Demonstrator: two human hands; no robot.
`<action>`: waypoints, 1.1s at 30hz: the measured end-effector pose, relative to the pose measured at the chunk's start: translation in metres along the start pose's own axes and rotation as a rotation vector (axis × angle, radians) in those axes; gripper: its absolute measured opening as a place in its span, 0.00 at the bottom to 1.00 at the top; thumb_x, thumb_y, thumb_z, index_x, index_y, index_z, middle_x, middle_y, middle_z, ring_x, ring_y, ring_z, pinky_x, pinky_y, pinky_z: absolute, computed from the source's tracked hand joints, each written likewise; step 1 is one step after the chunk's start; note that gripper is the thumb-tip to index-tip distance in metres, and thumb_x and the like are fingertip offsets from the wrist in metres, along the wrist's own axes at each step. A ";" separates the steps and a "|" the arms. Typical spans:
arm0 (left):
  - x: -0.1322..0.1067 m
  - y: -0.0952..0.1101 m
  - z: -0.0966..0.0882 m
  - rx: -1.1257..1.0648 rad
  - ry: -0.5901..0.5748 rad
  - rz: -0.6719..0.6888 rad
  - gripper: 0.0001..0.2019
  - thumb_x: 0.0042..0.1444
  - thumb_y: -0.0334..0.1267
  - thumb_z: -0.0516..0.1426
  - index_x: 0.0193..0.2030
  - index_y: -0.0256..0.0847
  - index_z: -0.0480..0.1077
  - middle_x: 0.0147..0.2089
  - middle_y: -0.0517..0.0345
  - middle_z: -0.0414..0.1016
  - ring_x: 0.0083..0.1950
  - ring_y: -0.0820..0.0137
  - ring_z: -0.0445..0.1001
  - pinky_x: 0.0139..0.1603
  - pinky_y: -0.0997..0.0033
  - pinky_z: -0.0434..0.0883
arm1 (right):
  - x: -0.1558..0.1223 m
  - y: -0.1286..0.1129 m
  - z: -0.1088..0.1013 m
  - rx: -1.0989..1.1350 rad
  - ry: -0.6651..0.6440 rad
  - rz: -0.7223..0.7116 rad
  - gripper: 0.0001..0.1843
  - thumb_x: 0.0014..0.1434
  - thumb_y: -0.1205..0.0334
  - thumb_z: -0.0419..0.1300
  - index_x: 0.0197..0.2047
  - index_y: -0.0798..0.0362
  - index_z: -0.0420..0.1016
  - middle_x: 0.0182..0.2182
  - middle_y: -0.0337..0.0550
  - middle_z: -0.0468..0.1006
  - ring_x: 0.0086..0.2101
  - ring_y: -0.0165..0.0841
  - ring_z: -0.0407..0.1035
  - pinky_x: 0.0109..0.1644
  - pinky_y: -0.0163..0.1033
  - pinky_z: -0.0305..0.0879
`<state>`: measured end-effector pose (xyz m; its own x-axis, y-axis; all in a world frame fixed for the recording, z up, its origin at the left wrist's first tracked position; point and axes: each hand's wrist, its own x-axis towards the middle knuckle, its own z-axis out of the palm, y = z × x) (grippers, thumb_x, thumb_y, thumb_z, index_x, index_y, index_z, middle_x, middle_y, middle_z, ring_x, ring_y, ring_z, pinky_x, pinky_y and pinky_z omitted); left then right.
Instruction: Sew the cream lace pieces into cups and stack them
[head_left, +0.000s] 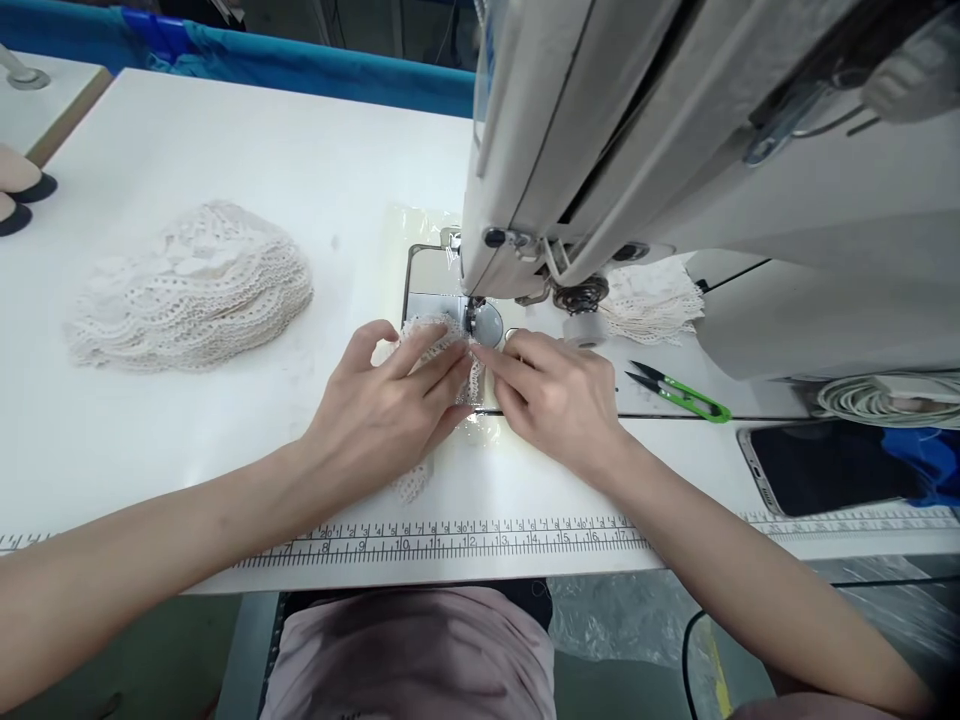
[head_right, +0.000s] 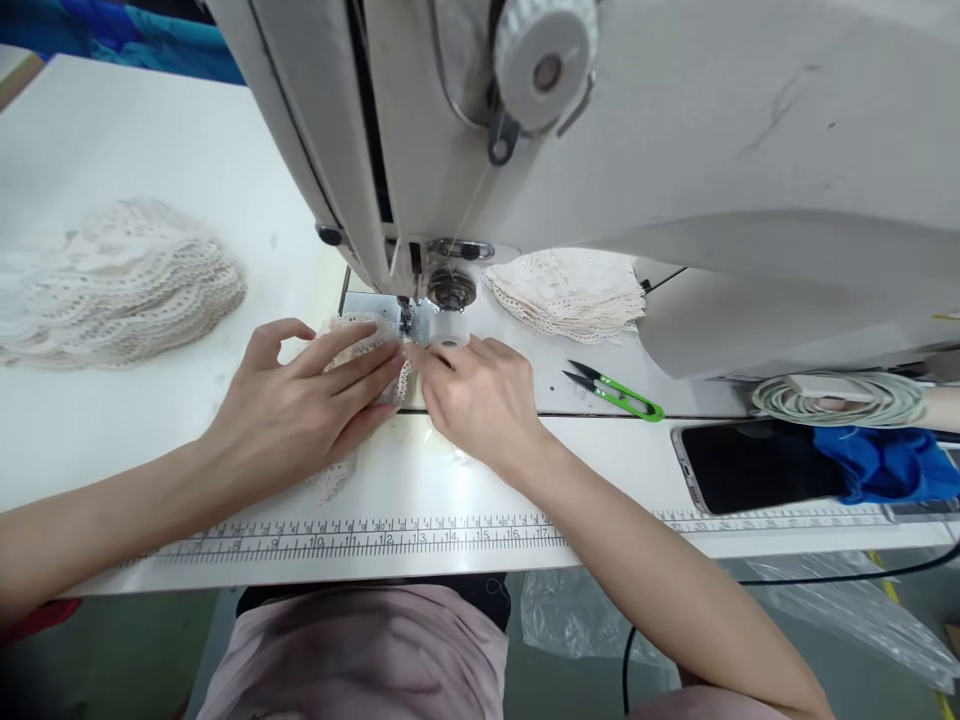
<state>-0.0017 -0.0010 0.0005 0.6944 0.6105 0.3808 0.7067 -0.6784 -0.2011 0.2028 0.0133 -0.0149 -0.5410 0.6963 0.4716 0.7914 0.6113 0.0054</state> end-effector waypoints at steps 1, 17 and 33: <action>0.000 -0.001 0.000 -0.001 -0.002 0.000 0.13 0.70 0.38 0.49 0.56 0.39 0.69 0.56 0.57 0.77 0.62 0.64 0.70 0.52 0.53 0.63 | -0.001 -0.001 -0.001 -0.036 0.000 -0.029 0.17 0.63 0.70 0.52 0.47 0.51 0.81 0.29 0.38 0.78 0.28 0.29 0.67 0.29 0.37 0.52; 0.002 -0.008 0.010 -0.248 -0.063 -0.114 0.14 0.70 0.40 0.49 0.58 0.44 0.69 0.59 0.53 0.75 0.65 0.59 0.68 0.61 0.48 0.59 | 0.004 -0.005 -0.004 -0.112 -0.176 0.027 0.20 0.65 0.69 0.48 0.54 0.55 0.76 0.34 0.45 0.81 0.31 0.33 0.67 0.30 0.42 0.49; 0.004 -0.006 0.008 -0.151 -0.039 -0.086 0.14 0.71 0.40 0.48 0.57 0.42 0.69 0.58 0.53 0.76 0.63 0.61 0.70 0.58 0.51 0.59 | 0.002 -0.005 -0.002 -0.191 -0.129 0.004 0.20 0.64 0.71 0.49 0.52 0.56 0.77 0.33 0.44 0.79 0.34 0.34 0.67 0.29 0.43 0.48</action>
<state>-0.0024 0.0089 -0.0035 0.6393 0.6821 0.3549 0.7372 -0.6749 -0.0308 0.1980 0.0112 -0.0123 -0.5603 0.7482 0.3554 0.8263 0.5348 0.1767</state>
